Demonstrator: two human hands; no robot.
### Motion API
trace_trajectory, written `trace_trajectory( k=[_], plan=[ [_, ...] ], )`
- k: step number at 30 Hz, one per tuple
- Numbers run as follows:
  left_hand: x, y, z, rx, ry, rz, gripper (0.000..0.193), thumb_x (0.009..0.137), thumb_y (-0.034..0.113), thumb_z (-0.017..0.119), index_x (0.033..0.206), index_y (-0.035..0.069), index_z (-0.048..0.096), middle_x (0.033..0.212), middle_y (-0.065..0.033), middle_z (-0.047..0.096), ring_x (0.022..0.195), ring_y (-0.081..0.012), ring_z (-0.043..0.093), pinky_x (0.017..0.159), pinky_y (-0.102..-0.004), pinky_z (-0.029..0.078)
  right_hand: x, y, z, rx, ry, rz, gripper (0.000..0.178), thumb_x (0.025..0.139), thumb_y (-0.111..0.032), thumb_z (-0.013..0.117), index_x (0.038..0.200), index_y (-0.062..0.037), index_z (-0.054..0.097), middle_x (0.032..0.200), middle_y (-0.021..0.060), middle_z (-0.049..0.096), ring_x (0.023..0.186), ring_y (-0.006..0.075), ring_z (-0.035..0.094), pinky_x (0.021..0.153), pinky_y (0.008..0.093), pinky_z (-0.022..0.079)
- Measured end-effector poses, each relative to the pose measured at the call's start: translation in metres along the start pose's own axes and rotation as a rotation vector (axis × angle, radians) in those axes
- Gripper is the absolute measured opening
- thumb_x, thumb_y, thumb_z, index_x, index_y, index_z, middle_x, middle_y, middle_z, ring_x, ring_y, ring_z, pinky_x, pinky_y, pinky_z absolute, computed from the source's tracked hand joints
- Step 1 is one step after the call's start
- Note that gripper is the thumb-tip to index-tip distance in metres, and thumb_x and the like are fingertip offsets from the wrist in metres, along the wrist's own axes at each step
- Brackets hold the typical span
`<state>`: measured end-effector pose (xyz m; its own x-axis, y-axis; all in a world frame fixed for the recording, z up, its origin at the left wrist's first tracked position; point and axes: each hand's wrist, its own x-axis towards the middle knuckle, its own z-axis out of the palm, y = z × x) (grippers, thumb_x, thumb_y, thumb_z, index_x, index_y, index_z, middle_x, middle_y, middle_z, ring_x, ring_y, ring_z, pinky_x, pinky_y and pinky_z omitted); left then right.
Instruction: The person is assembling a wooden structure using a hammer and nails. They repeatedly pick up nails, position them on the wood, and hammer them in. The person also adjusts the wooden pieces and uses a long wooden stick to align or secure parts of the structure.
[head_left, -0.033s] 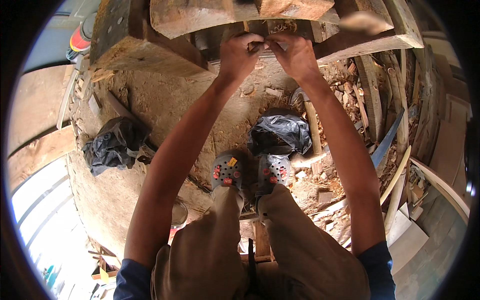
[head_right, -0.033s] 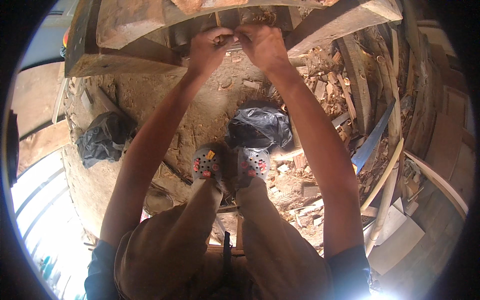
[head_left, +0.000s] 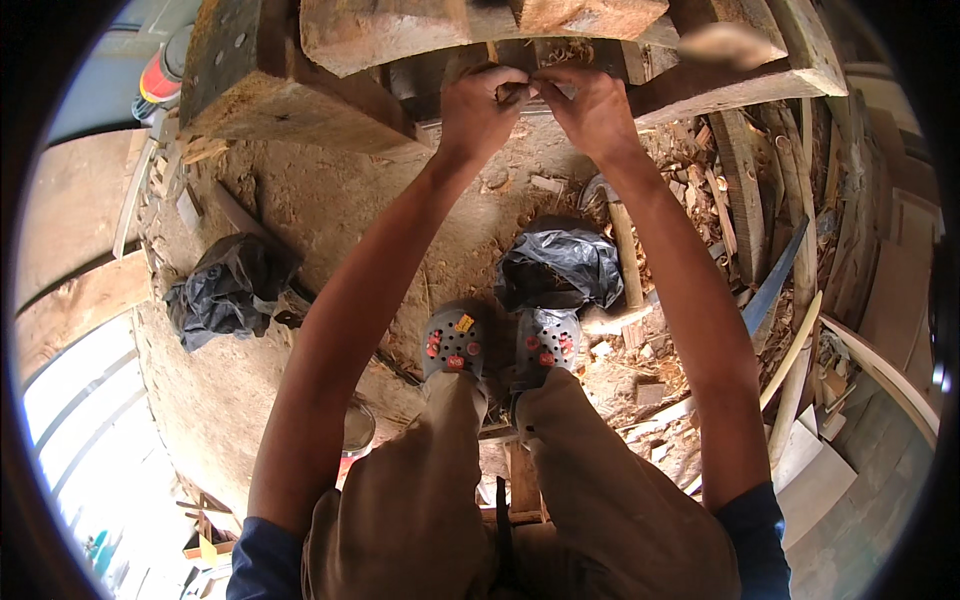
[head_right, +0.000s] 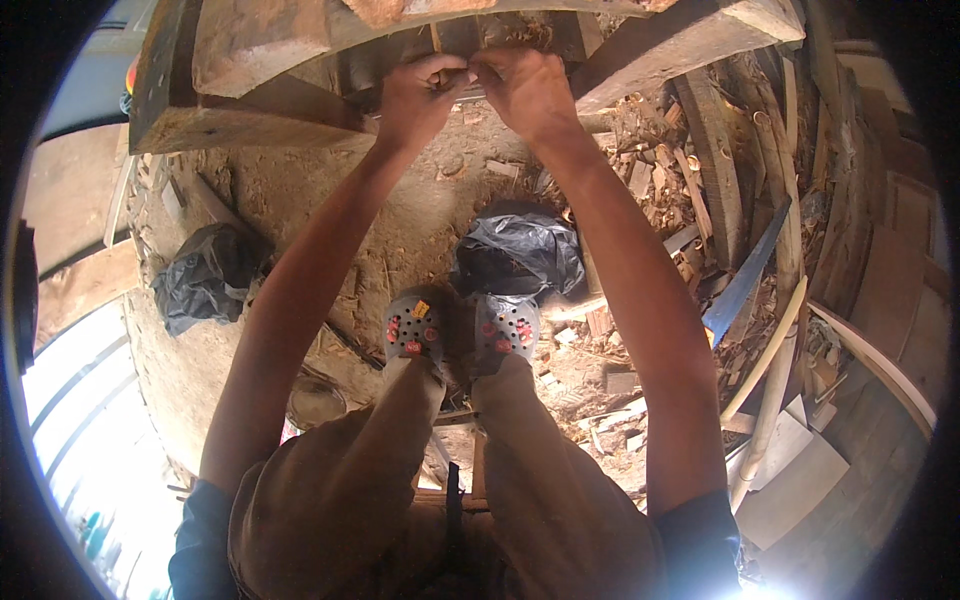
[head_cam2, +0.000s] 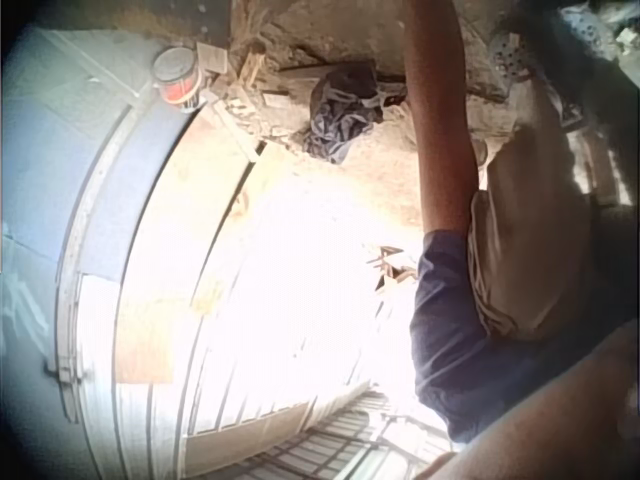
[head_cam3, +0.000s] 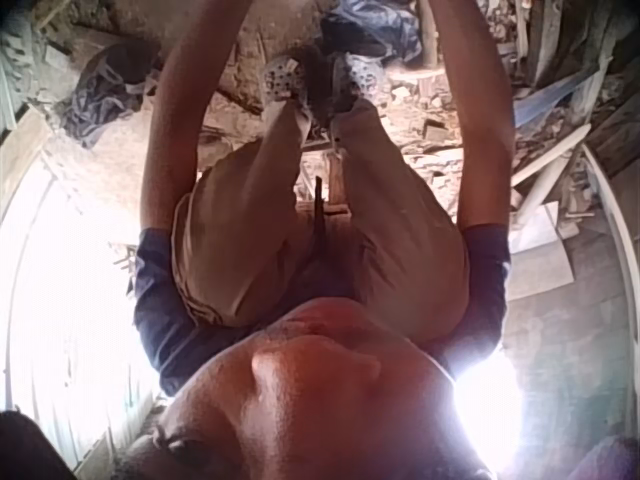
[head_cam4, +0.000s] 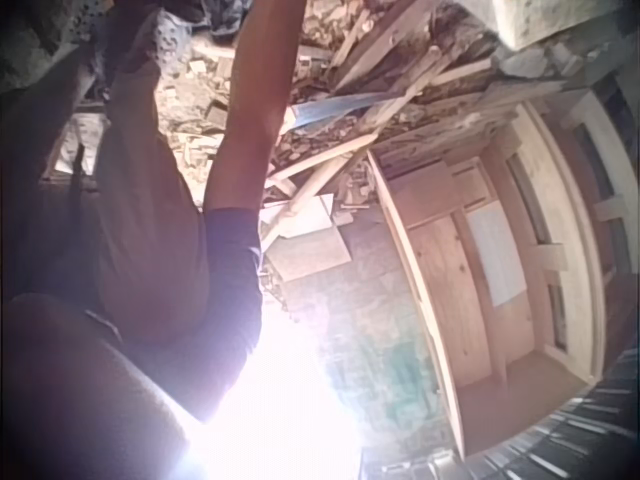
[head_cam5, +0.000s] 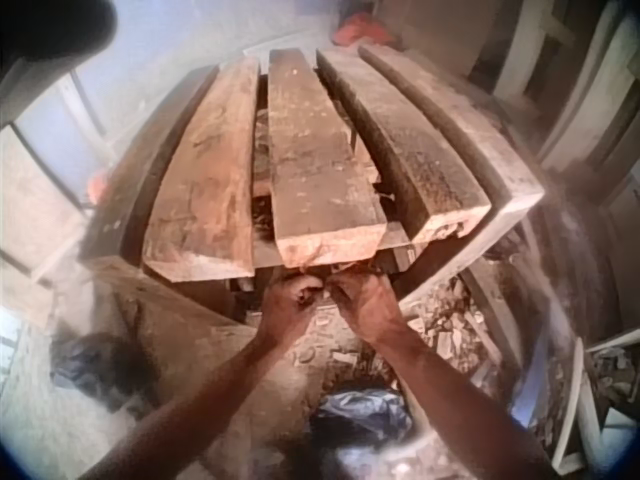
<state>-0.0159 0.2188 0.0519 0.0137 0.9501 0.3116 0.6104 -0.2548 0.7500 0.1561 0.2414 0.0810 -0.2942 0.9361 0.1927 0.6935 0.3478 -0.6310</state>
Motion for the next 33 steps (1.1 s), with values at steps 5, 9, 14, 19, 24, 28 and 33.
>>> trace_trajectory(
  k=[5,9,14,19,24,28,33],
  plan=[
    [0.001,-0.010,0.012,-0.051,0.097,0.105,0.016,0.085,0.015,0.080,0.097,0.006,0.075,0.088,-0.0105,0.073,0.076,-0.0208,0.067,0.071,-0.0340,0.053,-0.008,0.002,-0.009,0.157,0.091,-0.072,0.020,0.090,-0.018,0.073,0.107,-0.0078,0.075,0.100,0.0184,0.074,0.090,0.0331,0.074,0.082,0.0415,0.058],
    [-0.002,-0.010,0.015,-0.054,0.173,0.115,0.013,0.081,0.017,0.080,0.091,0.010,0.076,0.088,-0.0070,0.073,0.082,-0.0287,0.066,0.076,-0.0388,0.051,-0.073,0.004,-0.014,0.280,0.195,0.212,0.023,0.089,-0.015,0.075,0.109,-0.0028,0.073,0.101,0.0179,0.074,0.090,0.0327,0.073,0.081,0.0413,0.057],
    [-0.004,-0.001,0.015,-0.177,0.148,0.080,0.013,0.082,0.009,0.080,0.093,0.006,0.075,0.086,-0.0089,0.073,0.076,-0.0253,0.065,0.073,-0.0358,0.051,-0.197,0.049,-0.004,-0.158,0.291,0.234,0.027,0.094,-0.020,0.073,0.114,-0.0035,0.066,0.099,0.0161,0.070,0.089,0.0336,0.068,0.081,0.0430,0.055],
    [-0.004,-0.004,0.012,-0.167,0.167,0.123,0.012,0.080,0.006,0.079,0.091,0.007,0.074,0.085,-0.0088,0.072,0.077,-0.0285,0.066,0.074,-0.0392,0.051,-0.250,0.071,0.005,-0.301,0.248,0.241,0.037,0.093,-0.021,0.072,0.123,-0.0037,0.057,0.100,0.0197,0.070,0.088,0.0430,0.068,0.079,0.0508,0.055],
    [-0.004,-0.012,0.019,-0.130,0.175,0.153,0.014,0.078,0.006,0.078,0.091,0.010,0.074,0.086,-0.0071,0.072,0.083,-0.0292,0.066,0.077,-0.0400,0.050,-0.258,0.083,0.008,-0.293,0.062,0.435,0.042,0.093,-0.024,0.070,0.125,-0.0035,0.052,0.109,0.0217,0.065,0.096,0.0443,0.064,0.081,0.0529,0.053],
    [-0.006,-0.017,0.018,-0.051,0.193,0.180,0.012,0.079,0.007,0.077,0.090,0.012,0.074,0.088,-0.0051,0.071,0.084,-0.0278,0.066,0.079,-0.0399,0.048,-0.240,0.067,-0.009,-0.276,0.104,0.300,0.029,0.097,-0.021,0.064,0.116,-0.0002,0.057,0.092,0.0233,0.067,0.082,0.0447,0.066,0.068,0.0524,0.053],
    [-0.007,-0.009,0.019,-0.110,0.194,0.135,0.010,0.080,0.010,0.077,0.089,0.013,0.074,0.090,-0.0032,0.071,0.089,-0.0260,0.065,0.086,-0.0406,0.044,-0.207,0.017,-0.039,0.003,0.094,0.368,0.026,0.104,-0.025,0.056,0.104,0.0007,0.061,0.069,0.0177,0.063,0.055,0.0296,0.060,0.053,0.0431,0.046]
  ],
)
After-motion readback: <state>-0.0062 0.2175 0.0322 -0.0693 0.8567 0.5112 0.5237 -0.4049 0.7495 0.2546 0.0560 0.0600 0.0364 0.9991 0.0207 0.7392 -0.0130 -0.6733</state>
